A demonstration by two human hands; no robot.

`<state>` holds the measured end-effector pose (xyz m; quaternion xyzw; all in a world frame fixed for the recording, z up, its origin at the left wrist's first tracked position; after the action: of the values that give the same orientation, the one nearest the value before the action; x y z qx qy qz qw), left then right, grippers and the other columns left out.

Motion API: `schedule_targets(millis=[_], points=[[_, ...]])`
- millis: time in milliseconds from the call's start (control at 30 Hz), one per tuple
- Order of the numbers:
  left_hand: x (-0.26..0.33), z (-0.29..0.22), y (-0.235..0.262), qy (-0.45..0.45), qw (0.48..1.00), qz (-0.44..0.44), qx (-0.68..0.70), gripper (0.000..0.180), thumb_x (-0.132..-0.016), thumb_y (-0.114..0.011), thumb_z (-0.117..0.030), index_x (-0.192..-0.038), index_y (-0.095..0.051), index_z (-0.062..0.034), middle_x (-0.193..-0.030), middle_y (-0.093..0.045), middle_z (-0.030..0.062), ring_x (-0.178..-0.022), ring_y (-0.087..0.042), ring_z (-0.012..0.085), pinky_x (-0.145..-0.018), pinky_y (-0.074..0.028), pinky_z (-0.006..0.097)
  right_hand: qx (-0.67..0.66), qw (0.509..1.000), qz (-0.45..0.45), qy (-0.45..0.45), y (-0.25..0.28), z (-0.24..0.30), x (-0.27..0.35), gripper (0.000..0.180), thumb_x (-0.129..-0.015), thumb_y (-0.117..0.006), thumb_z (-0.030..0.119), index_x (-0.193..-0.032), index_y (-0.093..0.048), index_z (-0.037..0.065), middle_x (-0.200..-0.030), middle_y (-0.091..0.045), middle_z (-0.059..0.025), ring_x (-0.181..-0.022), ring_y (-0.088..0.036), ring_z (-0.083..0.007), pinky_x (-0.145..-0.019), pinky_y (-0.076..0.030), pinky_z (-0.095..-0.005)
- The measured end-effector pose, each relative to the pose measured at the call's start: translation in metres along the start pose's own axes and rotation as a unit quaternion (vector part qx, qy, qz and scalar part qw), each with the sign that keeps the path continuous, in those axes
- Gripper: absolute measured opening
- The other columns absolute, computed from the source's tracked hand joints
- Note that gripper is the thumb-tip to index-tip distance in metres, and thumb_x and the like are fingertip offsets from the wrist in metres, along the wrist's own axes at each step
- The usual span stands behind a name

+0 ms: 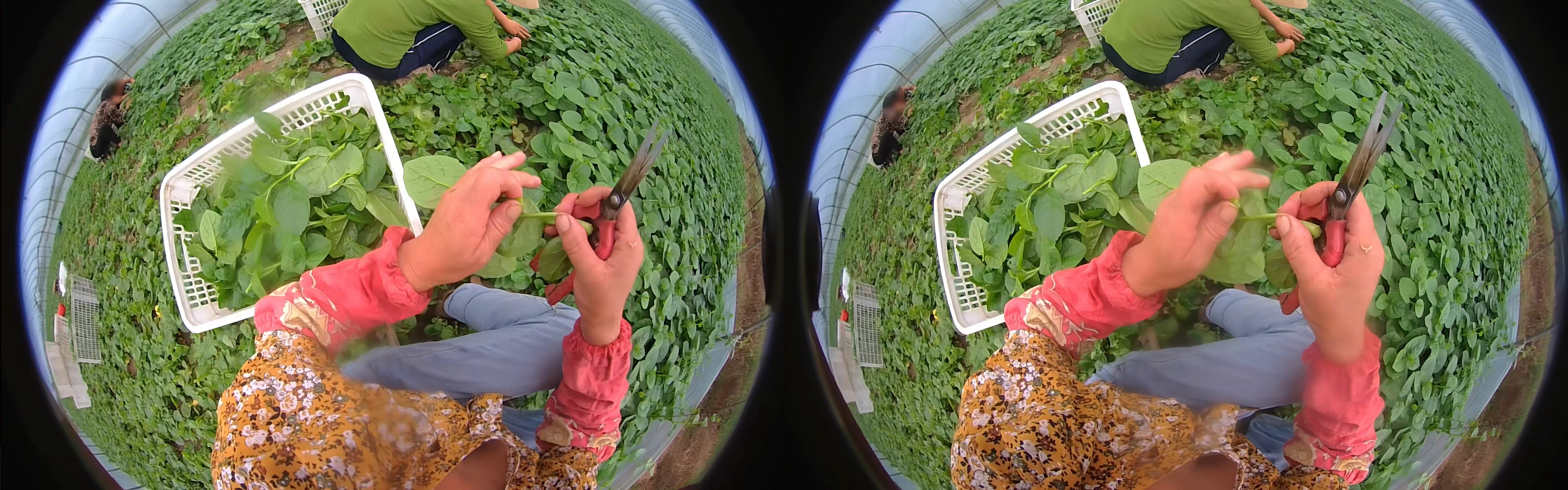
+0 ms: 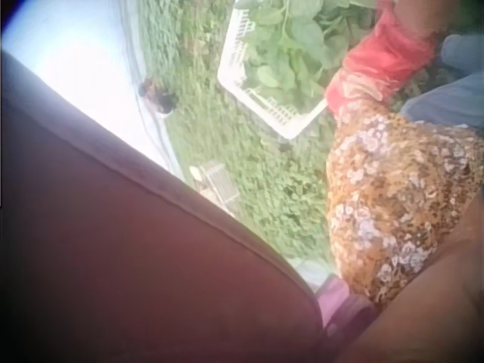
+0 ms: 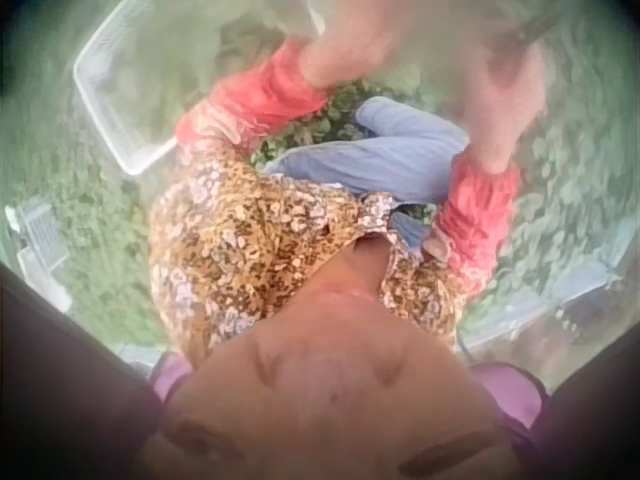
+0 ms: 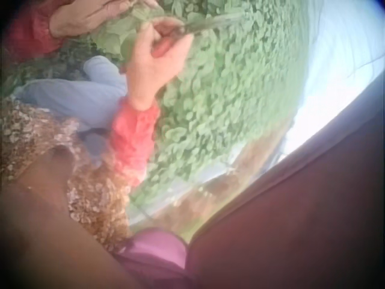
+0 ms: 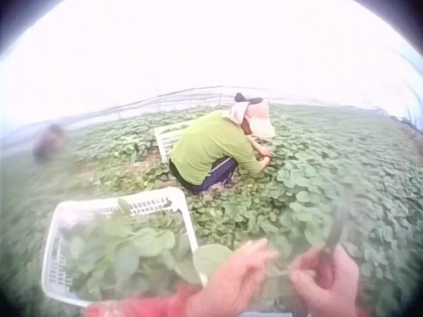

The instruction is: The person sits on the ground in a greenhouse and uses shears to cut leafy green plants, placing the harvested leaves into a white basket. Other workers are visible nearby performing the same task.

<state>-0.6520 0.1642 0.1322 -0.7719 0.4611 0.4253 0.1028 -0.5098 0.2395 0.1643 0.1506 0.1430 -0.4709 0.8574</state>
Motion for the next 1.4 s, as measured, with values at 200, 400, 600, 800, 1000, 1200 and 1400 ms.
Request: schedule_targets(millis=[200, 400, 600, 800, 1000, 1200, 1400], points=[[-0.014, 0.013, 0.069, 0.086, 0.938, -0.014, -0.334, 0.007, -0.093, -0.053, -0.013, -0.095, -0.049, -0.0080, -0.070, -0.057, 0.0144, -0.064, -0.057, 0.0362, -0.058, -0.043, 0.045, -0.132, 0.991, -0.007, -0.011, 0.014, 0.000, -0.015, 0.026, -0.087, -0.065, 0.004, -0.108, -0.052, -0.004, -0.099, -0.061, -0.0116, -0.082, -0.063, -0.0175, -0.056, -0.055, -0.0311], [-0.018, 0.152, 0.201, -0.055, 0.730, 0.131, -0.668, 0.037, -0.092, -0.054, -0.030, -0.118, -0.054, -0.0036, -0.106, -0.061, 0.0232, -0.098, -0.059, 0.0364, -0.081, -0.047, 0.042, -0.014, 0.991, -0.034, -0.131, 0.107, -0.064, -0.018, 0.029, -0.087, -0.066, 0.014, -0.110, -0.056, -0.001, -0.095, -0.063, -0.0076, -0.082, -0.063, -0.0166, -0.072, -0.052, -0.0295], [-0.044, 0.176, 0.009, 0.159, 0.880, 0.296, -0.335, 0.039, -0.086, -0.061, -0.031, -0.112, -0.061, -0.0015, -0.099, -0.065, 0.0189, -0.091, -0.062, 0.0345, -0.079, -0.048, 0.042, -0.121, 0.893, -0.060, -0.430, 0.168, -0.210, 0.054, 0.047, -0.091, -0.058, 0.042, -0.107, -0.055, -0.002, -0.093, -0.063, -0.0150, -0.078, -0.065, -0.0258, -0.073, -0.054, -0.0376], [0.043, 0.256, -0.221, 0.402, 0.663, 0.600, -0.195, 0.053, -0.084, -0.060, -0.046, -0.071, -0.065, 0.0052, -0.075, -0.066, 0.0185, -0.072, -0.065, 0.0347, -0.069, -0.050, 0.043, -0.225, 0.811, -0.082, -0.533, 0.151, -0.323, 0.106, 0.048, -0.095, -0.051, 0.041, -0.108, -0.054, -0.004, -0.093, -0.064, -0.0200, -0.078, -0.066, -0.0331, -0.074, -0.055, -0.0456], [0.101, 0.317, -0.257, 0.398, 0.773, 0.334, -0.364, 0.058, -0.076, -0.065, -0.055, -0.088, -0.066, 0.0022, -0.084, -0.067, 0.0193, -0.081, -0.065, 0.0379, -0.073, -0.050, 0.045, -0.177, 0.802, -0.023, -0.570, 0.139, -0.384, 0.116, 0.046, -0.093, -0.054, 0.042, -0.104, -0.056, -0.003, -0.088, -0.064, -0.0149, -0.071, -0.066, -0.0247, -0.068, -0.057, -0.0372], [0.171, 0.393, -0.215, 0.552, 0.833, 0.033, -0.018, 0.023, -0.077, -0.071, -0.016, -0.081, -0.064, 0.0050, -0.069, -0.062, 0.0036, -0.063, -0.051, 0.0098, -0.059, -0.043, 0.027, -0.210, 0.771, 0.086, -0.595, 0.113, -0.433, 0.106, 0.043, -0.092, -0.057, 0.040, -0.100, -0.057, -0.002, -0.079, -0.064, -0.0134, -0.061, -0.065, -0.0228, -0.057, -0.054, -0.0342], [0.177, 0.366, -0.223, 0.585, 0.799, -0.081, 0.110, 0.013, -0.077, -0.071, -0.005, -0.086, -0.065, 0.0025, -0.078, -0.062, 0.0014, -0.067, -0.053, 0.0078, -0.063, -0.042, 0.022, -0.197, 0.745, 0.154, -0.618, 0.092, -0.460, 0.093, 0.040, -0.091, -0.059, 0.037, -0.096, -0.056, -0.003, -0.073, -0.062, -0.0127, -0.054, -0.061, -0.0212, -0.051, -0.052, -0.0329]])
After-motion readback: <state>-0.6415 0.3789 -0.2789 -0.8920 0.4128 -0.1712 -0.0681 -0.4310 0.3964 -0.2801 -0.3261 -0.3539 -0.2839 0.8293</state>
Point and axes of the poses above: each hand's wrist, its own x-axis away from the middle knuckle, its own y-axis out of the back of the hand, z = x × y, the point moved 7 cm from there along -x, towards the middle knuckle
